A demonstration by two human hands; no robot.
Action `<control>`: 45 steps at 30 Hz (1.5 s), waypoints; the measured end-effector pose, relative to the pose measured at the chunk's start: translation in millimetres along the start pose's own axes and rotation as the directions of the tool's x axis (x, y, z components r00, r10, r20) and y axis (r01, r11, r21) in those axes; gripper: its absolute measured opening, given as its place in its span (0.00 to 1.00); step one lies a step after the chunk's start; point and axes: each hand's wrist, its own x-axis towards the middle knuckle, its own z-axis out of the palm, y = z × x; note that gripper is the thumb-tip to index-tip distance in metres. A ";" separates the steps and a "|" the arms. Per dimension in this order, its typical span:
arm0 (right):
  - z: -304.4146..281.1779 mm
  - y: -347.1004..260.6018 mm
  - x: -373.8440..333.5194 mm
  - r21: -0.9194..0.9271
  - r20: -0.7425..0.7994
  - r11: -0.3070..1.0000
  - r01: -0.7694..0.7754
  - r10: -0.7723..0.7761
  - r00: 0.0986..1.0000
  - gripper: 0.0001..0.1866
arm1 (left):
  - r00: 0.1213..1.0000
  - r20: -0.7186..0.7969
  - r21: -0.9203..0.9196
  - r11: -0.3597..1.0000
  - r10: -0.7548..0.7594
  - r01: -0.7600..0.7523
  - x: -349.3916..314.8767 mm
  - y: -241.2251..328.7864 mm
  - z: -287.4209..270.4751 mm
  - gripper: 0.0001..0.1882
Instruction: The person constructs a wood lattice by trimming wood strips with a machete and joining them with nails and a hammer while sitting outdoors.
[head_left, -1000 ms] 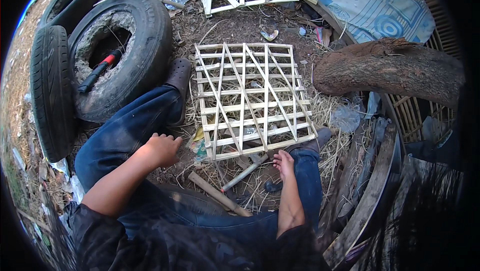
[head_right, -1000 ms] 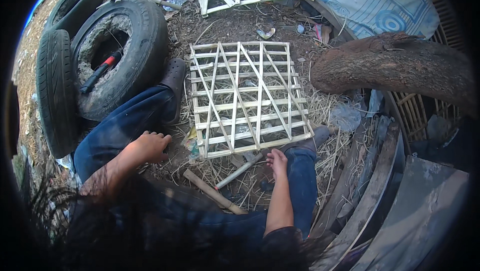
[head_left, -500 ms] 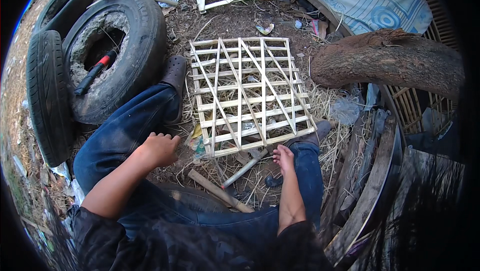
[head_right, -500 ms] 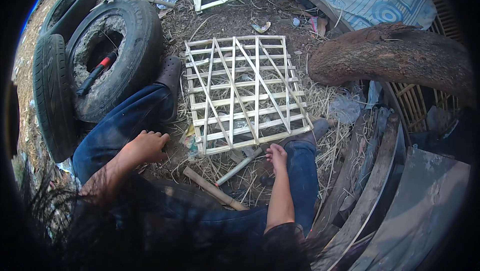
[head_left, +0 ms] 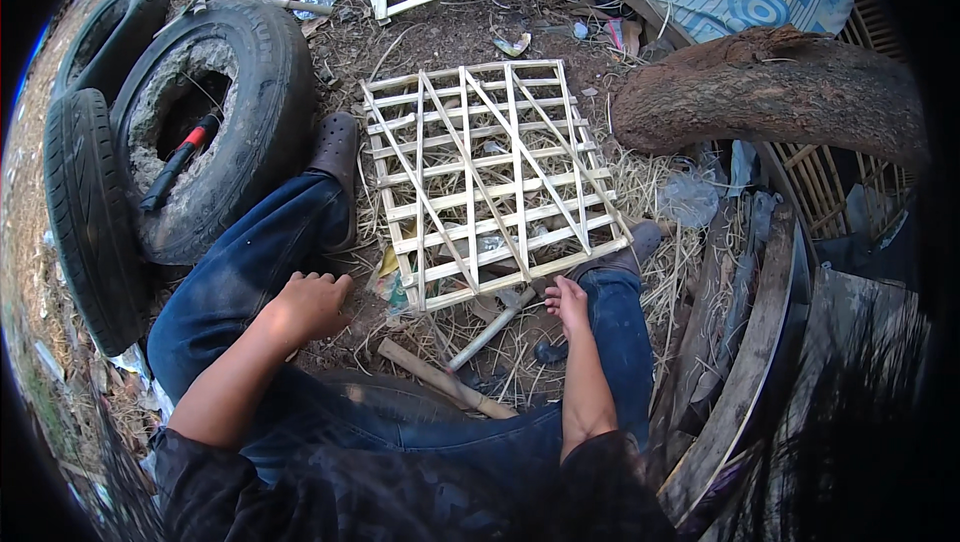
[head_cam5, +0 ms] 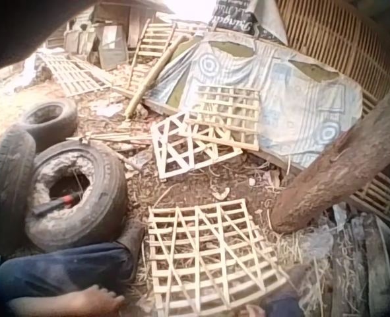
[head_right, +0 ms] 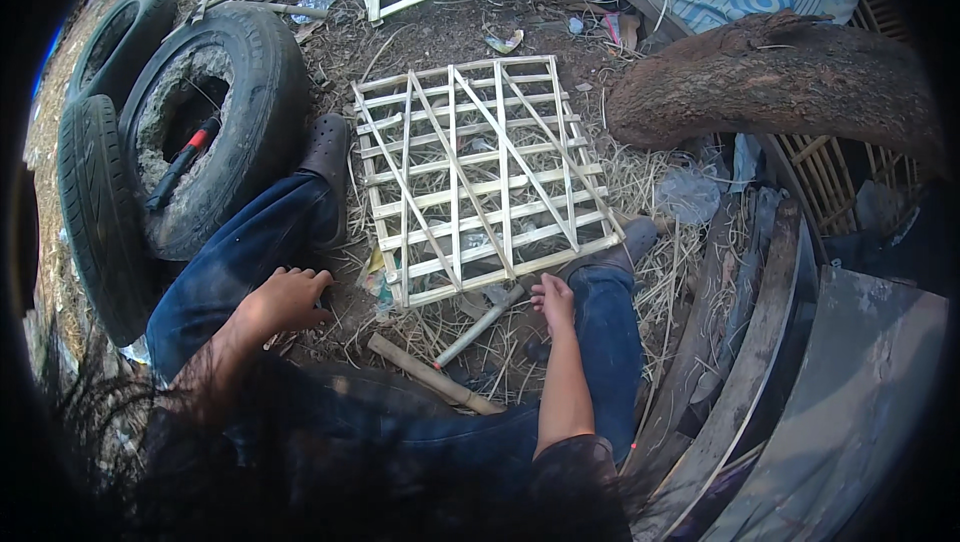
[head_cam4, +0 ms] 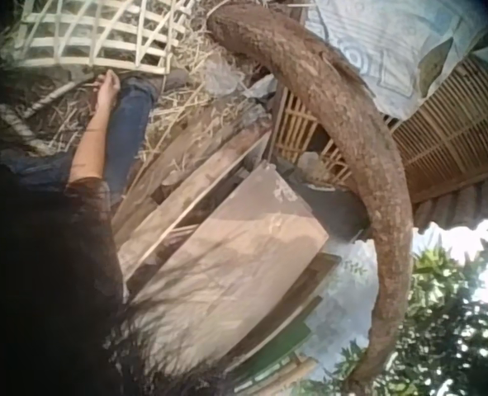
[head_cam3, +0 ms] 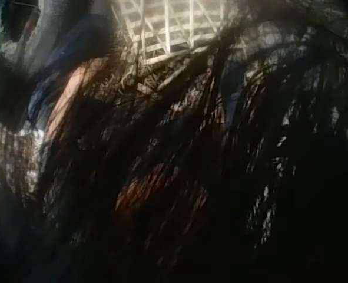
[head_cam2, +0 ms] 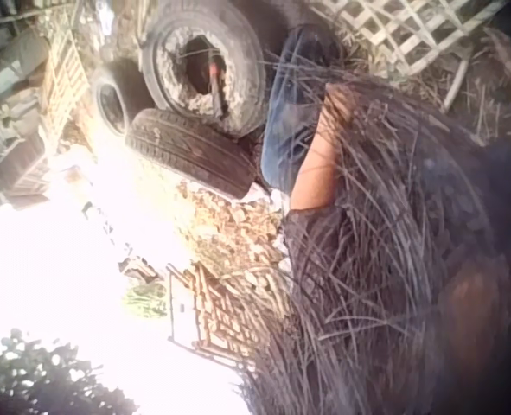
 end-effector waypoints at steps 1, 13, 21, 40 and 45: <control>-1.0 0.9 0.5 -0.004 -0.002 1.000 0.000 0.000 1.000 0.17 | 1.000 0.004 0.003 1.000 -0.001 0.001 0.4 0.3 -0.3 0.25; 1.7 4.7 3.9 -0.032 -0.032 0.998 0.047 -0.048 0.998 0.15 | 0.998 -0.044 0.038 0.999 0.040 -0.038 -1.5 3.4 -1.6 0.29; -4.0 8.6 5.9 -0.020 -0.056 0.997 0.080 -0.081 0.995 0.14 | 0.990 0.011 0.073 0.988 0.139 -0.139 -15.7 24.7 -16.7 0.28; 10.1 -10.3 4.0 0.112 -0.060 0.990 0.089 -0.083 0.995 0.15 | 0.975 0.029 0.095 0.970 0.222 -0.224 -33.5 33.5 -24.0 0.29; 11.0 -9.9 3.3 0.042 -0.083 0.995 0.088 -0.085 0.993 0.15 | 0.973 0.135 0.085 0.976 0.188 -0.200 -33.9 40.5 -24.0 0.30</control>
